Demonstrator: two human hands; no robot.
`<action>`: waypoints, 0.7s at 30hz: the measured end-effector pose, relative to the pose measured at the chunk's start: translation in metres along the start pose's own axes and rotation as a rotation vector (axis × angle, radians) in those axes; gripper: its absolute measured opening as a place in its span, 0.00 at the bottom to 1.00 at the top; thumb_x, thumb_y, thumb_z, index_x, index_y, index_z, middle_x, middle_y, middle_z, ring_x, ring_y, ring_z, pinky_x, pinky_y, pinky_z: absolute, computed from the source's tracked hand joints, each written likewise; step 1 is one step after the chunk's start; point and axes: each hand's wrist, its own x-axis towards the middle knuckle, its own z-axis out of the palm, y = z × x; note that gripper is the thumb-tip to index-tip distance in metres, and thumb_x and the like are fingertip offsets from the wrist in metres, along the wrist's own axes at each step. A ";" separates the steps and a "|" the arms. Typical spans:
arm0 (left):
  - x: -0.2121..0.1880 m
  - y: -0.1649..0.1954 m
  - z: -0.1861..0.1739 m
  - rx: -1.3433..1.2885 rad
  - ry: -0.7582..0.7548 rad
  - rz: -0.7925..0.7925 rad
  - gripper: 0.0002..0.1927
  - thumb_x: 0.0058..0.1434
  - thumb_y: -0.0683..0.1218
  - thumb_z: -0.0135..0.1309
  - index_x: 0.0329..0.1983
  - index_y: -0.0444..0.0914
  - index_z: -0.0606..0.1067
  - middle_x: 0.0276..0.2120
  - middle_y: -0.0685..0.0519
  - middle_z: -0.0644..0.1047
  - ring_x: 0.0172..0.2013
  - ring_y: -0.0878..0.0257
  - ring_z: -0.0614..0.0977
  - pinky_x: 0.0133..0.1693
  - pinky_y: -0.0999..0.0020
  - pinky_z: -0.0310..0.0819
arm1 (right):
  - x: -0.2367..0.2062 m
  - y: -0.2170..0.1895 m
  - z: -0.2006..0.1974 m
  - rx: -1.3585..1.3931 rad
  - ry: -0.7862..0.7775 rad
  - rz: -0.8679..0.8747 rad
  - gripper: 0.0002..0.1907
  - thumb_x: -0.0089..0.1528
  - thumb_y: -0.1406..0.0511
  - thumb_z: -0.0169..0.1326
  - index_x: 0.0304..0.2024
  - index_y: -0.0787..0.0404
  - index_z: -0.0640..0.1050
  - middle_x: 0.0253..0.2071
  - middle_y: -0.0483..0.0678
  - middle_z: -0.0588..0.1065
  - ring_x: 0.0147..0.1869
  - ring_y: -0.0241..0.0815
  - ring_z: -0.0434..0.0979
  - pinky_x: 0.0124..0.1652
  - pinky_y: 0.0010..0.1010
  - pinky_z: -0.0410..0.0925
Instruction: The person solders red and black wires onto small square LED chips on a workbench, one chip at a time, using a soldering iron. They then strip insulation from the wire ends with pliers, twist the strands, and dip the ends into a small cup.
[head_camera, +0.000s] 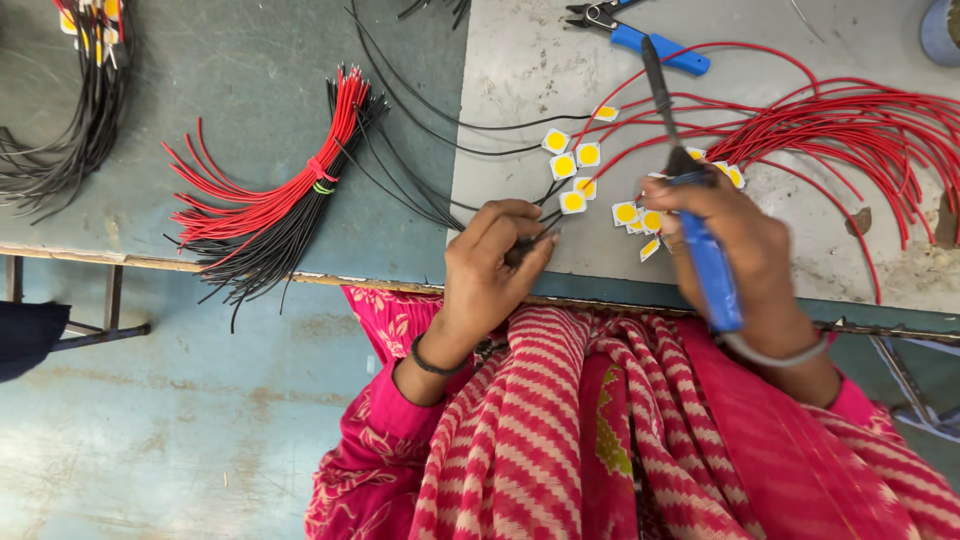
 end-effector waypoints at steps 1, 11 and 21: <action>0.001 0.001 -0.001 -0.020 0.007 0.036 0.07 0.60 0.39 0.64 0.39 0.33 0.78 0.46 0.49 0.80 0.28 0.64 0.80 0.31 0.70 0.76 | 0.002 -0.003 0.007 -0.037 -0.019 -0.026 0.10 0.69 0.75 0.54 0.52 0.65 0.73 0.52 0.59 0.80 0.54 0.50 0.84 0.55 0.39 0.74; 0.004 -0.001 -0.005 -0.048 -0.013 0.121 0.08 0.67 0.34 0.57 0.48 0.32 0.79 0.50 0.46 0.80 0.49 0.56 0.85 0.51 0.67 0.79 | 0.002 0.006 0.024 -0.022 -0.028 -0.056 0.27 0.58 0.73 0.64 0.55 0.59 0.66 0.61 0.58 0.75 0.61 0.57 0.81 0.66 0.50 0.64; -0.003 0.000 -0.003 0.076 0.096 0.426 0.12 0.62 0.33 0.60 0.49 0.35 0.79 0.48 0.49 0.80 0.47 0.57 0.85 0.48 0.67 0.81 | 0.009 0.004 0.035 0.112 0.008 0.314 0.22 0.62 0.70 0.64 0.53 0.57 0.68 0.64 0.54 0.75 0.51 0.46 0.86 0.53 0.40 0.75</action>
